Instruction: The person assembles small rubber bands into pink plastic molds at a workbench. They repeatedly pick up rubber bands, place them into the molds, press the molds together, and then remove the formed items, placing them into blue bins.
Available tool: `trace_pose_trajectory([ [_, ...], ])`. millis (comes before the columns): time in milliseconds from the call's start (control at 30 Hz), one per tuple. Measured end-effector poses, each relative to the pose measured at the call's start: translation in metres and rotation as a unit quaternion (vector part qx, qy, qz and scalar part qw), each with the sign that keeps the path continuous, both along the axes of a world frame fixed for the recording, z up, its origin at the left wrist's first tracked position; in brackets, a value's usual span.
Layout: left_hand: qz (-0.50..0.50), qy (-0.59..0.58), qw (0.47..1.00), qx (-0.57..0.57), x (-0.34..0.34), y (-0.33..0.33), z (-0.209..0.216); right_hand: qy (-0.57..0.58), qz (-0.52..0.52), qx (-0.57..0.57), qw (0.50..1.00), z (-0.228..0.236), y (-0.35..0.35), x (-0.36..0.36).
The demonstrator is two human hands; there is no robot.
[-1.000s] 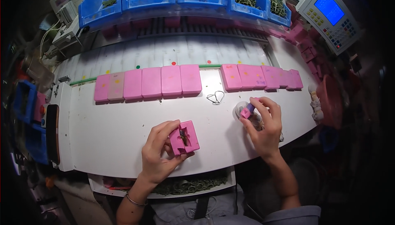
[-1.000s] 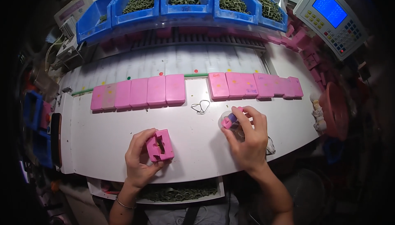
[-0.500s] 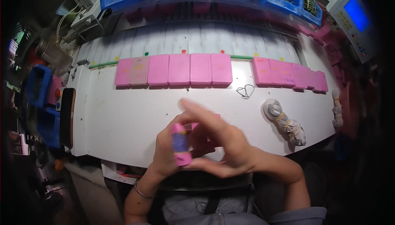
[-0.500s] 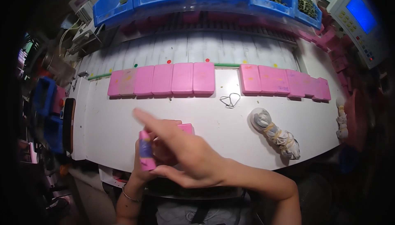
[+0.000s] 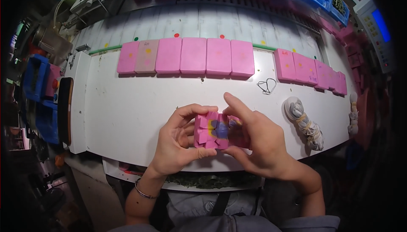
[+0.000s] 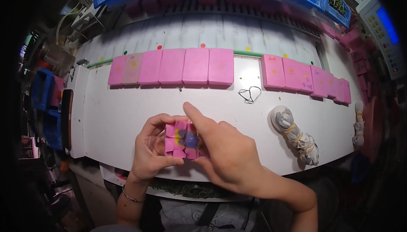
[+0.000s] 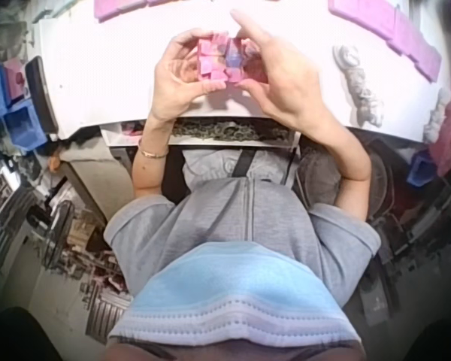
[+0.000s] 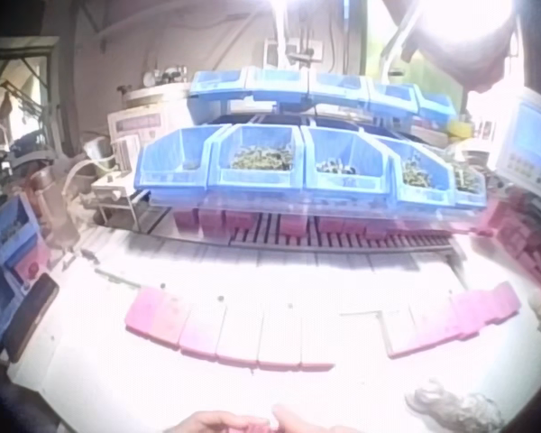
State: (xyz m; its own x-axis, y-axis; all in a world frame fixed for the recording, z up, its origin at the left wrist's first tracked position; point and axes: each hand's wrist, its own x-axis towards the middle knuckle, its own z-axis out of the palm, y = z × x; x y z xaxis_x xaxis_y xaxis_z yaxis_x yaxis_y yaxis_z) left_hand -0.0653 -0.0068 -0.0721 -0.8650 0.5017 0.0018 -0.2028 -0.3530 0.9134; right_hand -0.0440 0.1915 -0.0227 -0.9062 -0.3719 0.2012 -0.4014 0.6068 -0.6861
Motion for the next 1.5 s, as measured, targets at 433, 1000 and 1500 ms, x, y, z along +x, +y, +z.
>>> trace_pose_trajectory([
  [433, 0.196, 0.243, 0.889, -0.334, 0.03, 0.05, -0.005, 0.193, -0.118, 0.136, 0.964, -0.014, -0.032, 0.013],
  [1000, 0.048, 0.128, 0.981, -0.136, 0.01, 0.005, 0.004, -0.009, -0.003, -0.085, 0.996, -0.008, 0.006, 0.013],
  [1500, 0.064, 0.178, 0.966, -0.178, 0.011, 0.008, 0.009, -0.048, -0.003, -0.143, 0.989, -0.007, 0.01, 0.012],
])
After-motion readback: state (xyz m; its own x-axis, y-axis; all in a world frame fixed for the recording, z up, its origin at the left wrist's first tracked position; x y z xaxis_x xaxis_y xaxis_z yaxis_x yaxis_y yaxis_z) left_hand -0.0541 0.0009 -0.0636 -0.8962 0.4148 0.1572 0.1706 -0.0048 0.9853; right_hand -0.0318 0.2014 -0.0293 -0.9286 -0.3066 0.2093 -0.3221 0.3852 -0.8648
